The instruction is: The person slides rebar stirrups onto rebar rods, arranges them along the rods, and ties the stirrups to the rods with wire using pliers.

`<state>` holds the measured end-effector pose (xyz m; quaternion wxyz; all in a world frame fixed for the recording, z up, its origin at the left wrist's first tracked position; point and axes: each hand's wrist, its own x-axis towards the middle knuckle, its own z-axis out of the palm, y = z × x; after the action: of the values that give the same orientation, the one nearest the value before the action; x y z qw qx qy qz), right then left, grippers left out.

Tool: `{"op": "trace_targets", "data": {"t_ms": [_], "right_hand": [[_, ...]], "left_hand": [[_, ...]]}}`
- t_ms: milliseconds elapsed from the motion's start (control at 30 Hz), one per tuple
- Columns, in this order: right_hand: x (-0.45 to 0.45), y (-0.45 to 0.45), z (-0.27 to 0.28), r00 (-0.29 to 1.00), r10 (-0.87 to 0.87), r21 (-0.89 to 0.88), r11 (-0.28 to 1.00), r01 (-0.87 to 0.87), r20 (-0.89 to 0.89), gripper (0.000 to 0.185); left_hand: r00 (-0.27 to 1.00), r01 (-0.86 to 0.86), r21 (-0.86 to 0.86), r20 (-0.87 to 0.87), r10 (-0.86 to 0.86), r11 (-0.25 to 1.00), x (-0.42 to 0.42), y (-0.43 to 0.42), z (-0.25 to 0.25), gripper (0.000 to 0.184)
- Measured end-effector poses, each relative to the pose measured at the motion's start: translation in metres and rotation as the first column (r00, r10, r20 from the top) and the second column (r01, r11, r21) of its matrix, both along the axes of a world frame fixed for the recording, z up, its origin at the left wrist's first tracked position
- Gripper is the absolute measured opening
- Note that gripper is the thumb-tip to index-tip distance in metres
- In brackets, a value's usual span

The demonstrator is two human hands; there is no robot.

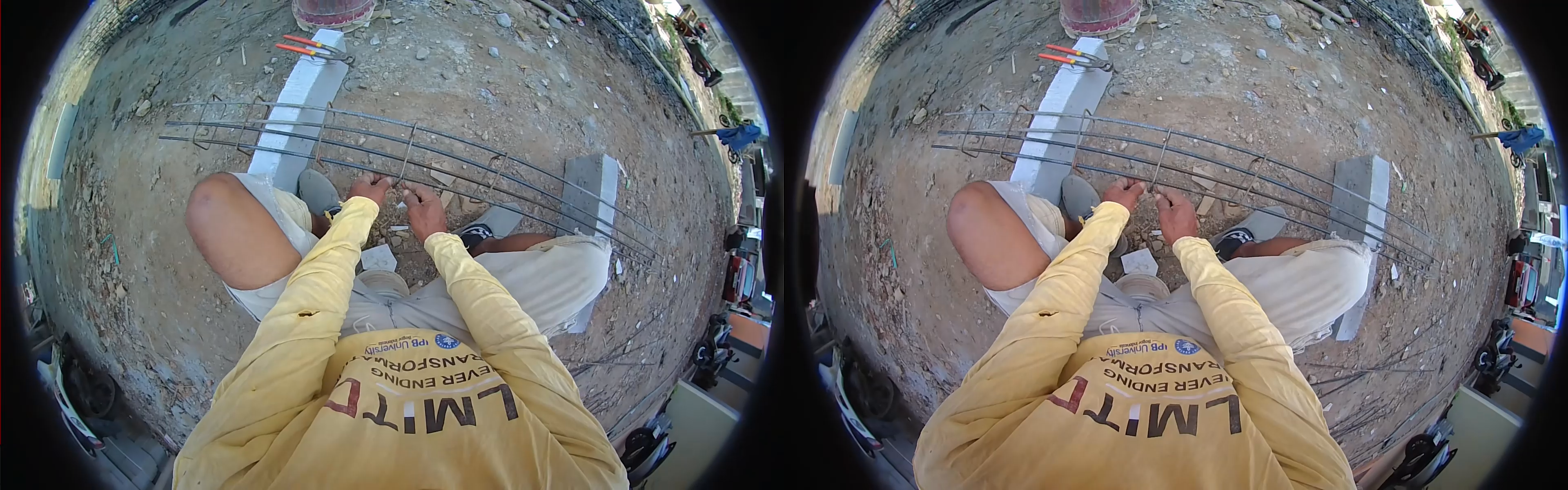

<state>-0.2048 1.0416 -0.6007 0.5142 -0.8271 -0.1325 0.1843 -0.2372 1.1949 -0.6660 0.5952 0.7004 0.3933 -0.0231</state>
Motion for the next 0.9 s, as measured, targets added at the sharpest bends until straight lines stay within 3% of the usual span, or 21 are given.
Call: {"op": "trace_targets", "data": {"t_ms": [100,200,300,400,500,633,700,800,900], "right_hand": [[0.002,0.000,-0.016,0.998,-0.012,0.036,0.999,0.015,-0.064,0.029],[0.001,0.000,-0.015,0.999,-0.020,0.032,0.999,0.022,-0.035,0.028],[-0.001,0.003,-0.015,0.999,-0.033,0.017,0.999,0.033,-0.033,0.027],[-0.003,0.003,-0.022,0.997,-0.040,-0.005,0.999,0.040,-0.061,0.026],[-0.005,0.001,-0.014,0.980,-0.046,0.009,0.999,0.049,-0.196,0.025],[-0.007,0.001,0.004,0.924,-0.090,0.034,0.993,0.110,-0.372,0.024],[-0.005,0.000,-0.015,0.937,-0.065,0.049,0.995,0.087,-0.343,0.024],[-0.007,0.001,-0.023,0.932,-0.076,0.062,0.993,0.105,-0.356,0.023],[-0.010,0.007,-0.025,0.909,-0.107,0.147,0.973,0.180,-0.402,0.022]], "left_hand": [[0.998,-0.049,-0.248,-0.046,0.038,0.968,0.002,0.004,-0.005,0.017],[0.987,-0.134,-0.488,-0.145,0.072,0.863,0.004,0.006,0.023,0.018],[0.972,-0.212,-0.619,-0.212,0.098,0.757,0.010,0.004,0.046,0.015],[0.984,-0.035,-0.693,-0.151,-0.097,0.720,0.013,0.018,0.023,0.018],[0.974,-0.052,-0.794,-0.174,-0.145,0.605,0.013,0.023,0.058,0.011],[0.981,-0.176,-0.833,-0.194,0.021,0.524,0.008,0.014,0.046,0.012],[0.968,-0.249,-0.818,-0.216,0.125,0.518,0.005,0.007,0.053,0.013],[0.974,-0.214,-0.821,-0.220,0.053,0.530,-0.003,0.008,0.048,0.014],[0.951,-0.301,-0.749,-0.283,0.124,0.590,-0.005,-0.003,0.044,0.017]]}}
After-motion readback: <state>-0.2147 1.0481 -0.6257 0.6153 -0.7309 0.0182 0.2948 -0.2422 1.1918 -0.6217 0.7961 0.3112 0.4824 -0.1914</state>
